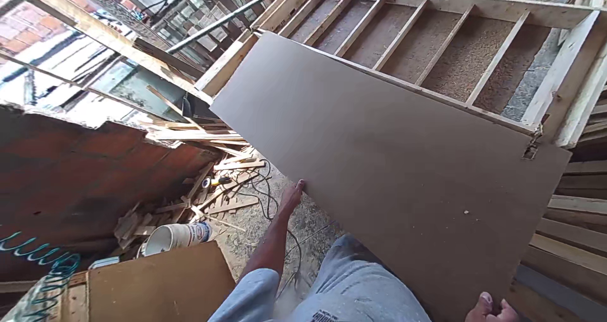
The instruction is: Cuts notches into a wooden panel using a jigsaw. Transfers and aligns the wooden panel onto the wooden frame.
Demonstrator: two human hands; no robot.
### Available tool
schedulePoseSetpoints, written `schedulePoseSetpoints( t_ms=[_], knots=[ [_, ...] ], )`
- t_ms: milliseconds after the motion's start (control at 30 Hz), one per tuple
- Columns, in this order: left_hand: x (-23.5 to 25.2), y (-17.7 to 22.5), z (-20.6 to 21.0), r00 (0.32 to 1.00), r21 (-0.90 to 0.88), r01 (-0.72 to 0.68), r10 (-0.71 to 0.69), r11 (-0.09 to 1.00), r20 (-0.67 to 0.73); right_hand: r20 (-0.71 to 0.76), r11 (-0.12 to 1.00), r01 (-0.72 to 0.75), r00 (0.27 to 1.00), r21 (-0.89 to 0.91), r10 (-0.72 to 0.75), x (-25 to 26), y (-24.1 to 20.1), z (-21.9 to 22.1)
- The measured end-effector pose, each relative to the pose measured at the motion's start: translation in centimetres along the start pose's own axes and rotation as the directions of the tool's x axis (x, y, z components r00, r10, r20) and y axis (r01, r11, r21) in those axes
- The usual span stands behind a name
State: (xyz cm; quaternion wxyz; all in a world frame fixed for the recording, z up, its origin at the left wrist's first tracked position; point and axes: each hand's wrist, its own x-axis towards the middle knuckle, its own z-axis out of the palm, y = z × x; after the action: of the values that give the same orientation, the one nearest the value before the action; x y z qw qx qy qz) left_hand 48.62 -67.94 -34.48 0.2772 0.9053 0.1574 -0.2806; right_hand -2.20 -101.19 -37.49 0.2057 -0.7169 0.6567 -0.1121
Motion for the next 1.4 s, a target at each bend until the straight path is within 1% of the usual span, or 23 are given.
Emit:
schedulePoseSetpoints(
  t_ms=[67, 133, 233, 300, 433, 567, 667, 733, 833, 867, 967, 1033, 1100, 1167, 1233, 1267, 1333, 1400],
  knots=[
    [0.8, 0.7, 0.1, 0.999, 0.109, 0.034, -0.035, 0.993, 0.007, 0.001, 1.0, 0.009, 1.0, 0.019, -0.009, -0.2, -0.3, 0.2],
    [0.5, 0.5, 0.4, 0.998, 0.132, 0.037, -0.042, 0.991, 0.038, -0.009, 1.0, 0.01, 1.0, 0.027, -0.009, -0.1, -0.1, -0.2],
    [0.2, 0.2, 0.4, 0.999, -0.012, 0.049, -0.049, 0.999, 0.021, -0.001, 0.999, 0.013, 1.0, 0.037, -0.013, 0.0, 0.1, 0.1],
    [0.0, 0.6, 1.0, 0.998, -0.055, 0.052, -0.055, 0.997, -0.04, 0.01, 0.998, 0.016, 1.0, 0.053, -0.016, 0.0, 0.2, 0.2],
    [0.2, 0.5, 1.8, 0.995, -0.031, 0.002, -0.005, 1.0, -0.104, -0.002, 0.995, -0.003, 1.0, 0.096, 0.004, -0.2, 0.2, 0.0],
    [0.8, 0.5, 2.0, 0.992, -0.026, 0.021, -0.024, 0.999, -0.126, 0.005, 0.996, -0.044, 0.999, 0.081, 0.044, -0.3, -0.1, 0.0],
    [0.7, 0.4, 1.2, 0.989, -0.087, 0.036, -0.047, 0.996, -0.137, -0.022, 0.996, 0.013, 1.0, 0.087, -0.011, -0.1, -0.5, 0.8],
    [0.0, 0.2, 1.5, 0.993, -0.123, 0.029, -0.042, 0.992, -0.108, -0.02, 0.997, 0.018, 1.0, 0.074, -0.016, -0.2, -0.7, 0.3],
    [-0.1, 0.2, 2.2, 0.998, -0.109, -0.013, 0.006, 0.994, -0.065, 0.005, 0.996, -0.066, 0.998, 0.06, 0.066, -0.5, -1.1, -0.8],
    [-0.2, 0.2, 2.2, 0.998, -0.122, -0.024, 0.016, 0.992, -0.061, -0.007, 0.995, -0.071, 0.997, 0.066, 0.072, -0.3, -1.1, -0.7],
    [0.4, -0.5, 2.0, 0.999, -0.221, -0.022, 0.012, 0.975, -0.049, -0.01, 0.997, -0.062, 0.998, 0.053, 0.062, -0.5, -1.0, -0.5],
    [0.0, -0.4, 2.0, 1.0, -0.291, -0.004, -0.003, 0.957, -0.022, -0.041, 0.999, -0.041, 0.998, 0.031, 0.043, -0.6, -0.7, -0.4],
    [-0.5, -0.2, 2.2, 0.999, -0.344, 0.021, -0.033, 0.939, -0.028, -0.068, 0.999, -0.024, 0.997, 0.034, 0.026, -0.7, -0.3, -0.1],
    [-1.2, 0.1, 2.4, 0.998, -0.334, 0.054, -0.056, 0.941, 0.003, -0.067, 0.997, -0.03, 0.997, 0.068, 0.034, -1.2, 0.0, -0.1],
    [-2.4, 0.6, 2.8, 0.994, -0.3, 0.098, -0.081, 0.949, 0.071, -0.067, 0.99, -0.042, 0.996, 0.135, 0.051, -1.4, 0.2, -0.4],
    [-2.9, 0.8, 3.2, 0.991, -0.29, 0.116, -0.091, 0.95, 0.096, -0.047, 0.983, -0.057, 0.997, 0.177, 0.067, -1.3, 0.2, -0.7],
    [-4.1, 1.2, 3.9, 0.99, -0.294, 0.127, -0.101, 0.947, 0.102, 0.015, 0.965, -0.084, 0.996, 0.25, 0.083, 0.1, 0.1, -1.4],
    [-5.1, 1.7, 4.3, 0.991, -0.286, 0.122, -0.102, 0.95, 0.087, 0.111, 0.952, -0.101, 0.991, 0.287, 0.072, 3.0, -0.4, -1.9]
  ],
)
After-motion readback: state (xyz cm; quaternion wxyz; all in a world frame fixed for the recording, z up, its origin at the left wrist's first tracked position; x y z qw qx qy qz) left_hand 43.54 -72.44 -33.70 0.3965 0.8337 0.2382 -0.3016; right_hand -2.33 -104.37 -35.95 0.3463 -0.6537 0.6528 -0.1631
